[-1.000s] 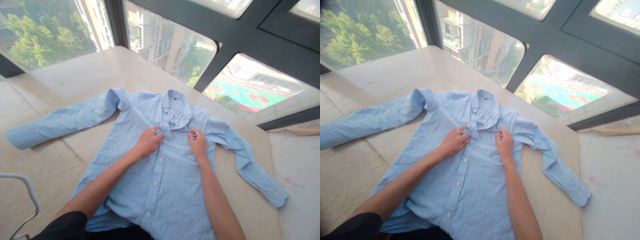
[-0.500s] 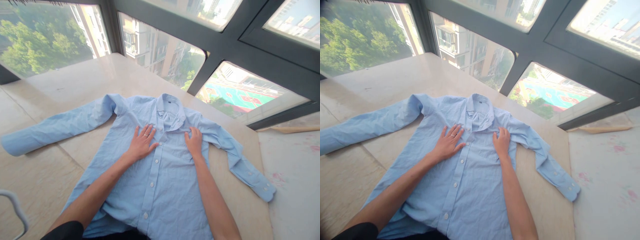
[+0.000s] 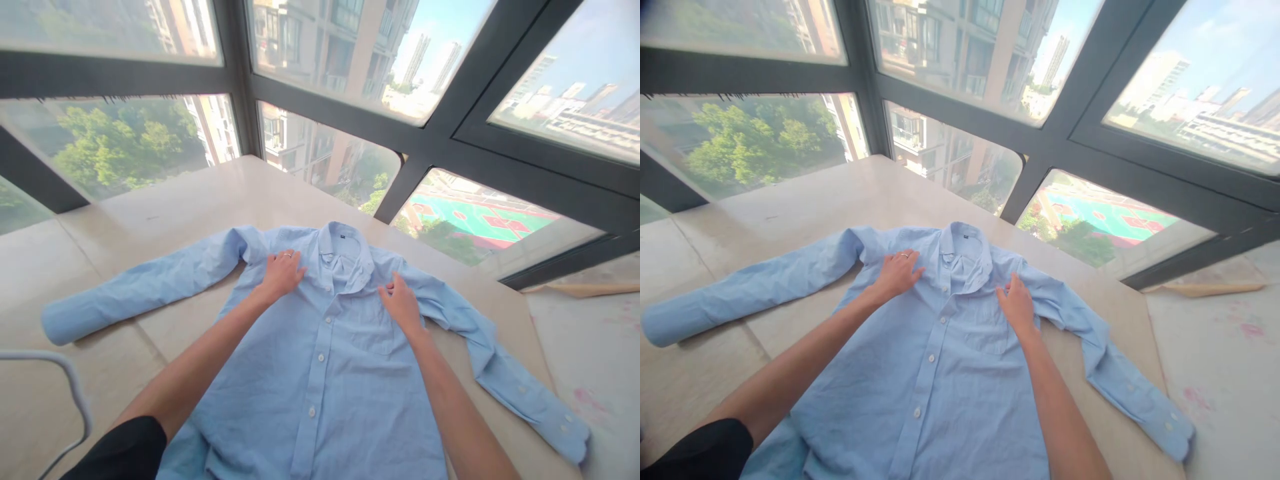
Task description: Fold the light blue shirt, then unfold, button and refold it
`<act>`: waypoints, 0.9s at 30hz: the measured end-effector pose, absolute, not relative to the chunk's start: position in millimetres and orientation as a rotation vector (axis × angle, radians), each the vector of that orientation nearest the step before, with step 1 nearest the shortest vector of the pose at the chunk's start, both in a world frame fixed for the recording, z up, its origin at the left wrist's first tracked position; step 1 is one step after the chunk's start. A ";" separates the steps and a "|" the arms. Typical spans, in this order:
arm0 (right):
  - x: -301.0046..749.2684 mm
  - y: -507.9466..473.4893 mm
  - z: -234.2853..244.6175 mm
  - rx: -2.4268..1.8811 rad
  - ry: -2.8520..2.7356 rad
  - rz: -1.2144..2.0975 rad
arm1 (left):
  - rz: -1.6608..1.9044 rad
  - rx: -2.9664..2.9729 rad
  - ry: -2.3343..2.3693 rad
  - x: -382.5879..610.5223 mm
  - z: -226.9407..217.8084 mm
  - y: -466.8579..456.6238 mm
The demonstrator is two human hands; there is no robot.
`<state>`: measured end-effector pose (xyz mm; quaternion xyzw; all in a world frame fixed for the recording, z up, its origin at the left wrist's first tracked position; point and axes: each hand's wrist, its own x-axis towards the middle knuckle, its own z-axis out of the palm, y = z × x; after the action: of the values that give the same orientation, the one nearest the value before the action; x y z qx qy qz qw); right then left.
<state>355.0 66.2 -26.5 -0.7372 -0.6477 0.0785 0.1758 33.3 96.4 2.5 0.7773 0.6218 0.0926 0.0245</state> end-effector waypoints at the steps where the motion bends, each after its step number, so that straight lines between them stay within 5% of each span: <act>1: 355.4 71.1 -23.5 -2.133 -1.820 0.259 | 0.276 2.415 1.935 31.3 -1.6 105.4; 19: 366.3 106.1 -15.9 -2.395 -1.622 0.324 | 0.151 2.499 1.623 4.0 -30.2 159.0; 27: 353.8 116.7 8.4 -2.538 -1.782 0.286 | 0.190 2.129 2.154 45.9 -30.3 139.7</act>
<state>353.8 116.7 8.4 -0.8148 -0.5722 0.0918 0.0138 45.9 139.7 -30.3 0.7006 0.7088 0.0625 0.0538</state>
